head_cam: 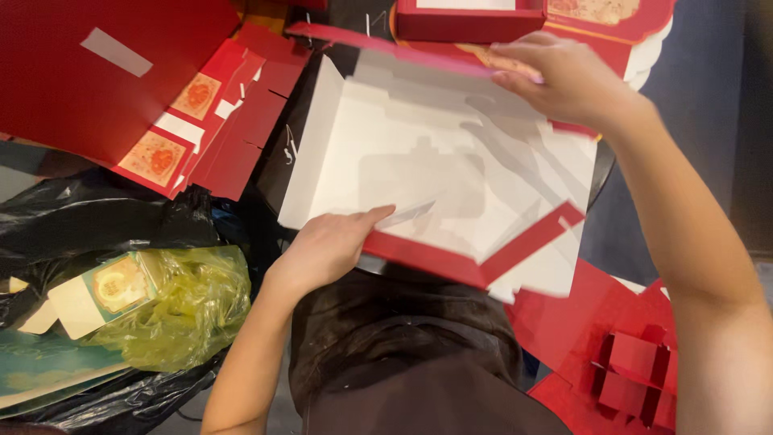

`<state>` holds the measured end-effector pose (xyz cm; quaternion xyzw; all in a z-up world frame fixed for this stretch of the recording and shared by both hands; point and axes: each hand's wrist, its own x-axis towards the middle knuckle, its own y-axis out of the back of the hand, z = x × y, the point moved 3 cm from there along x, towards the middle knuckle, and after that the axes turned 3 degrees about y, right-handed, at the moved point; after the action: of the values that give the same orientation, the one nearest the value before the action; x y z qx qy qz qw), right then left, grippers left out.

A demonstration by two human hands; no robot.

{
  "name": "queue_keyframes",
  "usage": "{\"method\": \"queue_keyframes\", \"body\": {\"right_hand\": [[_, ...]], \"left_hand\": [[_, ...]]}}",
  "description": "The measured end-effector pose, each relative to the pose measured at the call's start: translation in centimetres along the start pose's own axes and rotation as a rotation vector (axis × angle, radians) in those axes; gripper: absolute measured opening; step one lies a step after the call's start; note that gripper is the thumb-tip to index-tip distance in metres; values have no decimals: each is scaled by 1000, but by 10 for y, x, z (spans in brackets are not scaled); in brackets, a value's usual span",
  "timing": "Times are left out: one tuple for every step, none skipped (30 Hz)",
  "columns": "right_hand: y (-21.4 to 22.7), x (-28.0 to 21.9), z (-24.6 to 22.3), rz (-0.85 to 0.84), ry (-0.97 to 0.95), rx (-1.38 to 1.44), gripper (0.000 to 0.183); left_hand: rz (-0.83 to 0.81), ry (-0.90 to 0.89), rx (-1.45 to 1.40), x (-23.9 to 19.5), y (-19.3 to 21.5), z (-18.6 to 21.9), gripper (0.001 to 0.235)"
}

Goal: The person assembles a red cardboard box by folding and interlocking its flaps. They then place a white paper insert inside the box and arrange several red envelopes with gold text and illustrations into the compartments.

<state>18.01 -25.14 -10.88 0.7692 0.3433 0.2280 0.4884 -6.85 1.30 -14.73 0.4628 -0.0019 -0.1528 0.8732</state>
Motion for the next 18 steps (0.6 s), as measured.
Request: {"method": "queue_keyframes", "body": {"right_hand": [[-8, 14, 4, -39, 12, 3, 42], [-20, 23, 5, -83, 19, 9, 38], [-29, 27, 6, -128, 26, 14, 36], [-36, 28, 6, -135, 27, 71, 39], [-44, 29, 5, -142, 27, 128, 44], [-51, 25, 2, -150, 22, 186, 50], [-59, 18, -1, -160, -19, 152, 57], [-63, 13, -3, -165, -55, 114, 65], [-66, 7, -6, -170, -91, 77, 74], [-70, 1, -9, -162, -102, 53, 78], [-72, -7, -12, -154, -113, 28, 83], [-75, -17, -15, -150, -128, 5, 88], [-78, -30, -17, -155, -148, 14, 96], [-78, -42, -19, -154, -166, 19, 103], [-80, -55, -23, -153, -184, 23, 111], [-83, -67, -27, -151, -191, 38, 118], [-87, -82, -34, -148, -198, 53, 126], [-91, -93, -39, -146, -205, 67, 135]], "left_hand": [[-39, 29, 0, -5, 3, -3, 58], [-85, 59, -6, -11, 4, -5, 58], [-60, 24, -16, -15, 7, -7, 57], [-37, -14, -26, -19, 10, -8, 56], [-13, -51, -37, -22, 12, -9, 54], [-28, -22, -29, -23, 12, -13, 54], [-42, 8, -22, -24, 12, -18, 53], [-50, 37, -10, -22, 14, -24, 53], [-41, 82, 63, -18, 16, -31, 55], [-37, 132, 135, -16, 16, -38, 58], [-32, 181, 206, -12, 17, -48, 60], [113, 152, 265, -7, 21, -56, 50], [259, 122, 323, 0, 23, -62, 39], [316, 97, 415, 10, 23, -70, 29], [373, 71, 507, 18, 22, -76, 20], [456, 100, 553, 28, 20, -81, 25], [539, 129, 598, 40, 15, -83, 31], [623, 160, 641, 50, 9, -83, 37]]}}
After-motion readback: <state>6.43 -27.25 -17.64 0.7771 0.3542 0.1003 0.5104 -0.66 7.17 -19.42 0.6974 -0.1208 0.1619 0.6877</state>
